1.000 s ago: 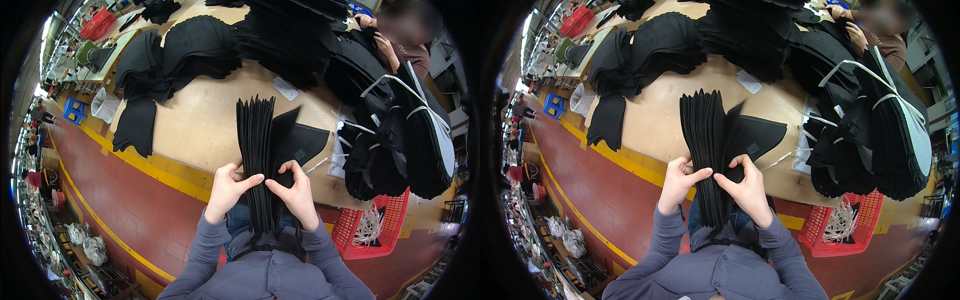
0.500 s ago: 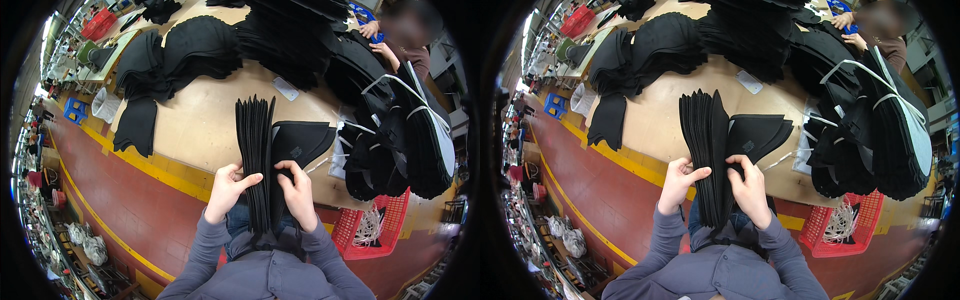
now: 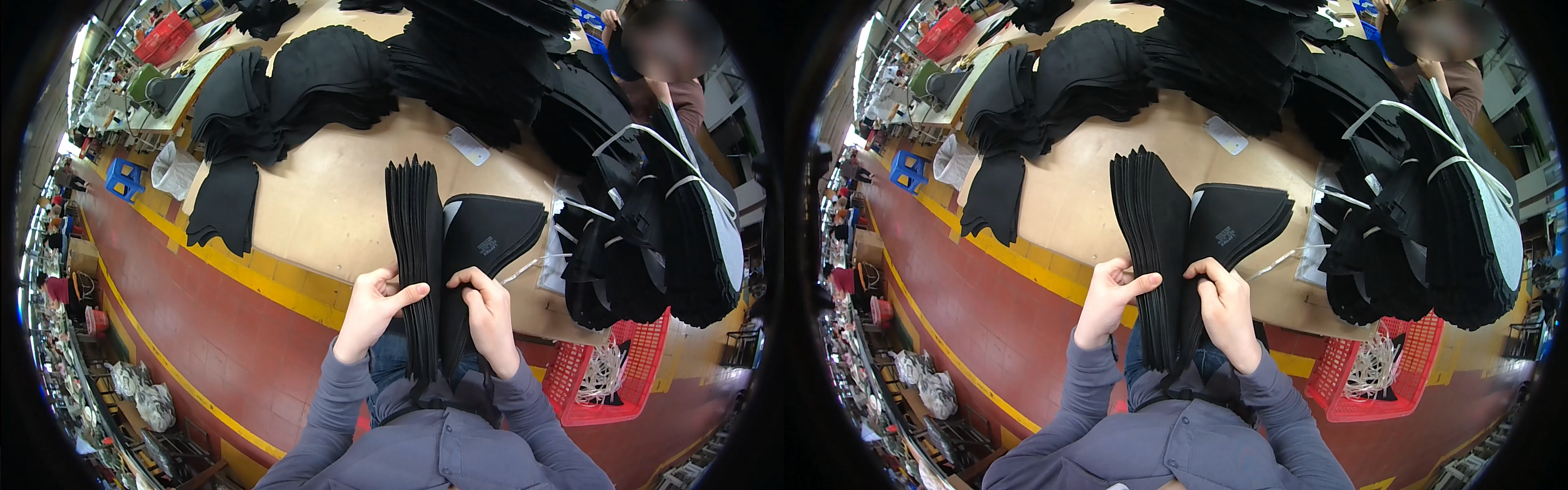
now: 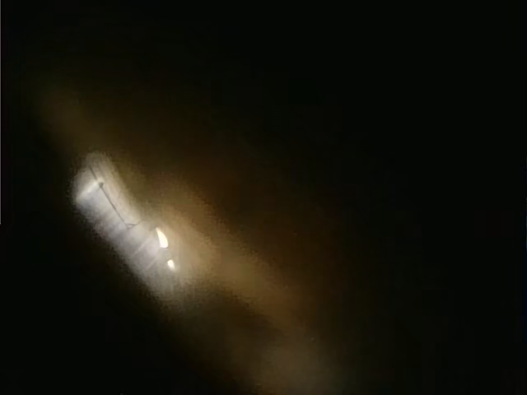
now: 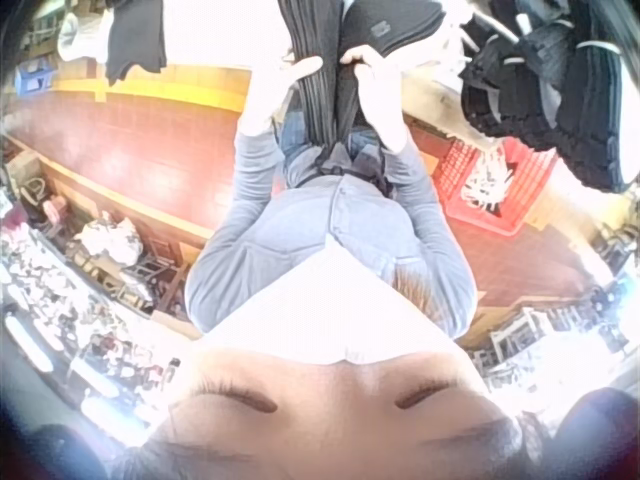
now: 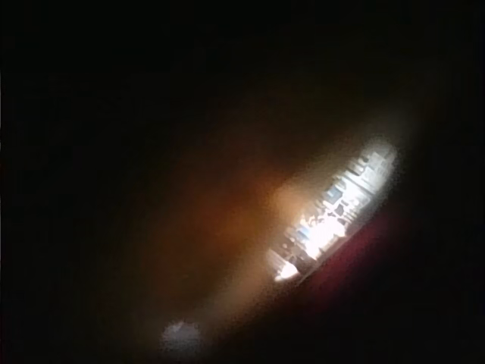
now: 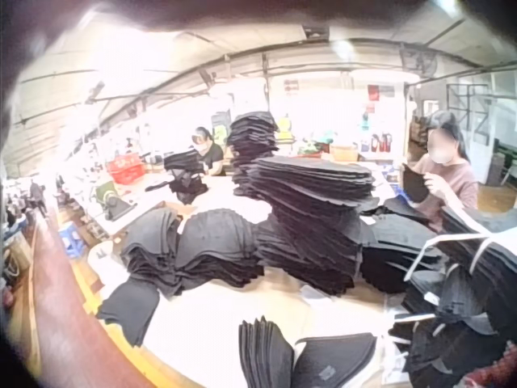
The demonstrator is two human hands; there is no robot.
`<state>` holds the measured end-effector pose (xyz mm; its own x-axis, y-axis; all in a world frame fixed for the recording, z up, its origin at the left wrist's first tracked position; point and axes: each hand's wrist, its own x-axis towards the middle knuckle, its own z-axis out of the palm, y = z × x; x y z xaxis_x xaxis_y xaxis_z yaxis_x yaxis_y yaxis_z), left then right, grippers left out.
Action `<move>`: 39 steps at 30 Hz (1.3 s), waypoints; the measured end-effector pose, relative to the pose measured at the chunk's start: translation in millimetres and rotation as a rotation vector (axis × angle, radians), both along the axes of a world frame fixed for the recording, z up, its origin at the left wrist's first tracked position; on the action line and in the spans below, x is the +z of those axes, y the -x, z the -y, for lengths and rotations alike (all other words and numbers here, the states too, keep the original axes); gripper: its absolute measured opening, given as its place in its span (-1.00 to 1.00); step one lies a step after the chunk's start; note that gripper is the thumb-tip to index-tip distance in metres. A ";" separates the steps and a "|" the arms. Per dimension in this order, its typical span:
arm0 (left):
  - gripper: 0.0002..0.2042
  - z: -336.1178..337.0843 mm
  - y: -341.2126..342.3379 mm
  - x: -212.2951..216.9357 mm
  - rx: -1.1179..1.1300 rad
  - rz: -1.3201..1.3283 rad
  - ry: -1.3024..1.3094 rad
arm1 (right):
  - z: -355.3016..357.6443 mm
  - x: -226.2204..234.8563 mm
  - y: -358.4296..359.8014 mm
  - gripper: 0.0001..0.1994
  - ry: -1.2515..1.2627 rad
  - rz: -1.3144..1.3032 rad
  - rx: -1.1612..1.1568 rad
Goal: The person gathers black fabric pieces from a table, aligns them into neat stacks, and secures each stack with a white tie. The person repeats this process for multiple stacks while other workers handle similar items nearby.
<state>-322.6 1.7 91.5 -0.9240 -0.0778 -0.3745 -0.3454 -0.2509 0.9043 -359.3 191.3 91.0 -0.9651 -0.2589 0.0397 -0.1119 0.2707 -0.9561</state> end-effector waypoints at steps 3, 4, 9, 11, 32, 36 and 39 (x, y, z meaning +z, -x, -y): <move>-0.68 1.7 0.0 3.0 -0.018 0.017 0.011 | 2.6 13.5 0.3 -0.75 -0.089 0.023 0.022; -0.69 1.9 -0.6 3.6 -0.021 0.022 0.018 | 3.8 17.2 -0.6 -0.72 -0.115 0.009 0.031; -0.65 -2.1 -1.1 0.3 0.015 0.001 0.006 | 5.0 15.8 -0.5 -0.65 -0.134 0.005 0.049; -0.64 -1.4 -1.0 0.0 0.005 -0.005 0.007 | 4.1 14.2 -0.3 -0.66 -0.127 -0.021 0.062; -0.59 -1.0 -1.1 6.5 -0.026 0.008 0.043 | 4.7 17.0 -5.2 -0.86 -0.173 -0.126 0.116; -0.62 2.5 -1.8 1.7 -0.027 0.002 0.042 | 7.9 12.9 -9.8 -0.87 -0.064 -0.081 -0.008; -0.60 1.7 -5.0 -7.0 -0.022 -0.022 0.040 | 11.1 14.5 -11.1 -0.92 -0.051 -0.081 -0.058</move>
